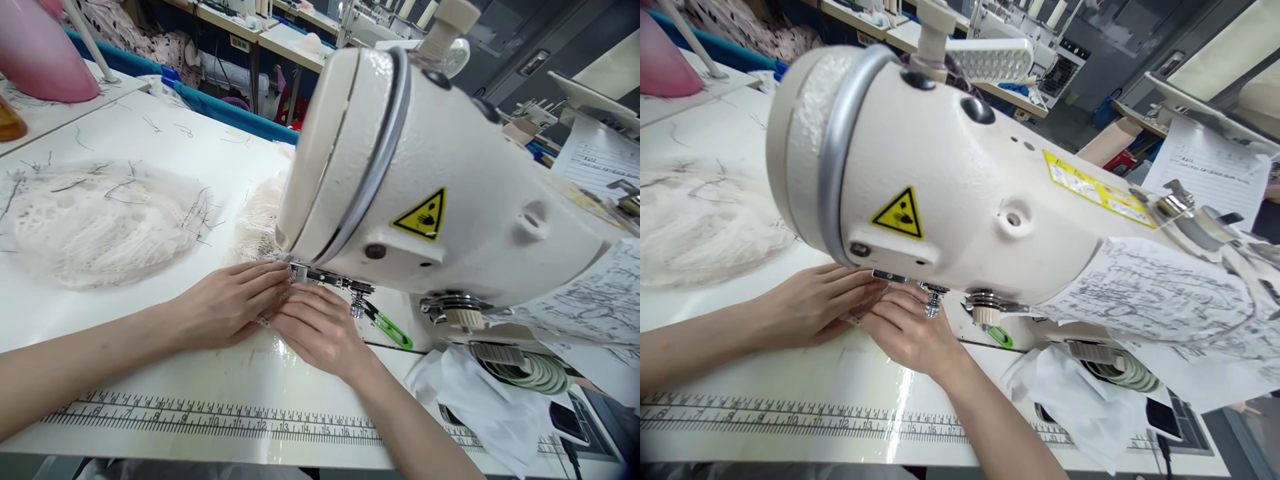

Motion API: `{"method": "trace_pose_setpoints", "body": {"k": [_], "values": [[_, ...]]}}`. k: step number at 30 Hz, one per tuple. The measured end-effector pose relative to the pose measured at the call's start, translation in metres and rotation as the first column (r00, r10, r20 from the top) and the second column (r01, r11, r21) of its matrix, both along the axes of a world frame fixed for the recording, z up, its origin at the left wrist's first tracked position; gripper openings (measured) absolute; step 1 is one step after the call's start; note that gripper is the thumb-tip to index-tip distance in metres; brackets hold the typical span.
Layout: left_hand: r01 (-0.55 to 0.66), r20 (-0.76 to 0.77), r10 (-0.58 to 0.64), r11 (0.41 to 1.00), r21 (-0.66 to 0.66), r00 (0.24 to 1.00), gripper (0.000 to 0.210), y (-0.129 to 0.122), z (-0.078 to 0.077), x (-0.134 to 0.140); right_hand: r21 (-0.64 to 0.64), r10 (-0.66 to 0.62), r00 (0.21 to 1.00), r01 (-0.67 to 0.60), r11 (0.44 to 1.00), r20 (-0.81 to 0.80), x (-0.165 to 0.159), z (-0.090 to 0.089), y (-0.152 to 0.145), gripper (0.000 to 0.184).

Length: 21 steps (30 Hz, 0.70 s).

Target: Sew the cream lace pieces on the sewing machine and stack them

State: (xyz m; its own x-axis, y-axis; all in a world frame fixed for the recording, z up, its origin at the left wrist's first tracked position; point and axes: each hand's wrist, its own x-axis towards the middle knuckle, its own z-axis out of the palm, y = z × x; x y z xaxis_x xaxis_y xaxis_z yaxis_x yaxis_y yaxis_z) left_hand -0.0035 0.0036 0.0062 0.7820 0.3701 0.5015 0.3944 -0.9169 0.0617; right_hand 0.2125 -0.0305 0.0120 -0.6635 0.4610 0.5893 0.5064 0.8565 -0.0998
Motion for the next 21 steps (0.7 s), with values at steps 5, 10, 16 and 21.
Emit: {"method": "trace_pose_setpoints", "body": {"k": [5, 10, 16, 21], "values": [[-0.012, -0.093, 0.006, 0.998, -0.064, 0.996, 0.048, 0.003, -0.010, -0.005, 0.008, -0.051, 0.999, 0.050, 0.999, 0.010, 0.000, -0.004, -0.002, 0.018], [-0.028, -0.108, 0.018, 0.995, -0.092, 0.994, 0.047, 0.005, -0.007, -0.007, 0.027, -0.062, 0.996, 0.060, 0.998, 0.067, 0.001, -0.010, -0.003, 0.019], [0.016, -0.122, -0.033, 0.991, -0.133, 0.992, 0.048, 0.010, -0.003, -0.009, 0.048, -0.047, 0.991, 0.042, 0.998, 0.125, 0.001, -0.009, -0.003, 0.019], [0.018, -0.129, -0.034, 0.993, -0.116, 0.991, 0.047, 0.012, -0.001, -0.009, 0.081, -0.058, 0.991, 0.048, 0.996, 0.117, -0.002, -0.007, -0.003, 0.021]]}}
